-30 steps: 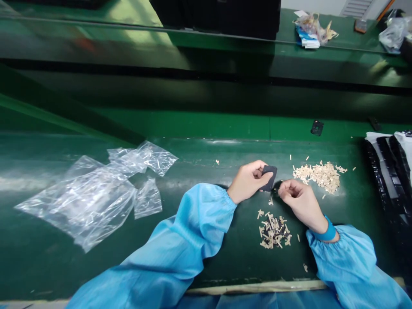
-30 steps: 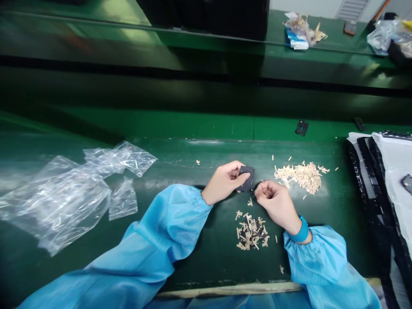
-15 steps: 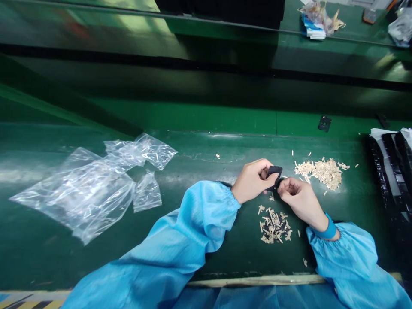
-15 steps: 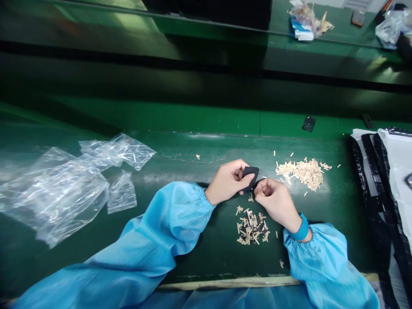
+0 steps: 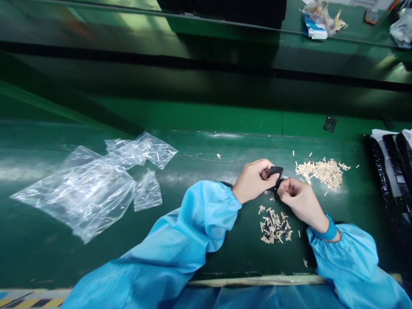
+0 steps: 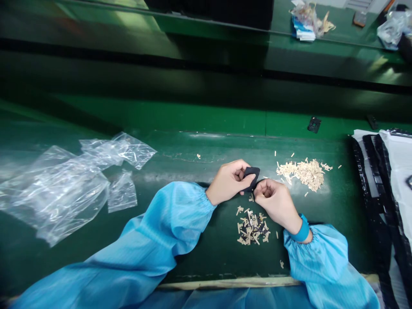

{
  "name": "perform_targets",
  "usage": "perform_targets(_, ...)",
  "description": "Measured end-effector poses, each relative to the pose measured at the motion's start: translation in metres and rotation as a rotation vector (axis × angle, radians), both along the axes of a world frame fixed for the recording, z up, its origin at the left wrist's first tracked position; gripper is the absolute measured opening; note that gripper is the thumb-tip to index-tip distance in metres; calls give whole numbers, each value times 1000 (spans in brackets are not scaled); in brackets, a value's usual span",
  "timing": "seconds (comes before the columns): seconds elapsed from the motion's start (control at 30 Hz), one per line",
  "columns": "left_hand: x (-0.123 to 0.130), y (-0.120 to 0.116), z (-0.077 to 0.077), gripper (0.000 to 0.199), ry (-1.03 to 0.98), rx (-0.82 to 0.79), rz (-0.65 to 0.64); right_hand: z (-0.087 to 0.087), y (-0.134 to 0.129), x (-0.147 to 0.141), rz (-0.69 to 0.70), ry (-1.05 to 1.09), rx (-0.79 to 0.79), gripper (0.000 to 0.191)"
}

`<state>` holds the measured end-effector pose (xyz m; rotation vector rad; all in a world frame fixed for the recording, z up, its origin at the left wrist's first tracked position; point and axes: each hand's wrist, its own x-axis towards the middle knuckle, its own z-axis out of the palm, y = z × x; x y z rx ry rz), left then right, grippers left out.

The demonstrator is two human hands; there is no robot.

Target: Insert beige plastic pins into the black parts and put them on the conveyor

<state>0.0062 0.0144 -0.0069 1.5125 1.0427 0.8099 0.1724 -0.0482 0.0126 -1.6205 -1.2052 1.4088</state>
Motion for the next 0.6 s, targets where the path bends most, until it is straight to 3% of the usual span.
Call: perform_targets(0.6, 1, 1, -3, 13, -100, -109, 5, 3, 2, 2, -12, 17, -41, 20)
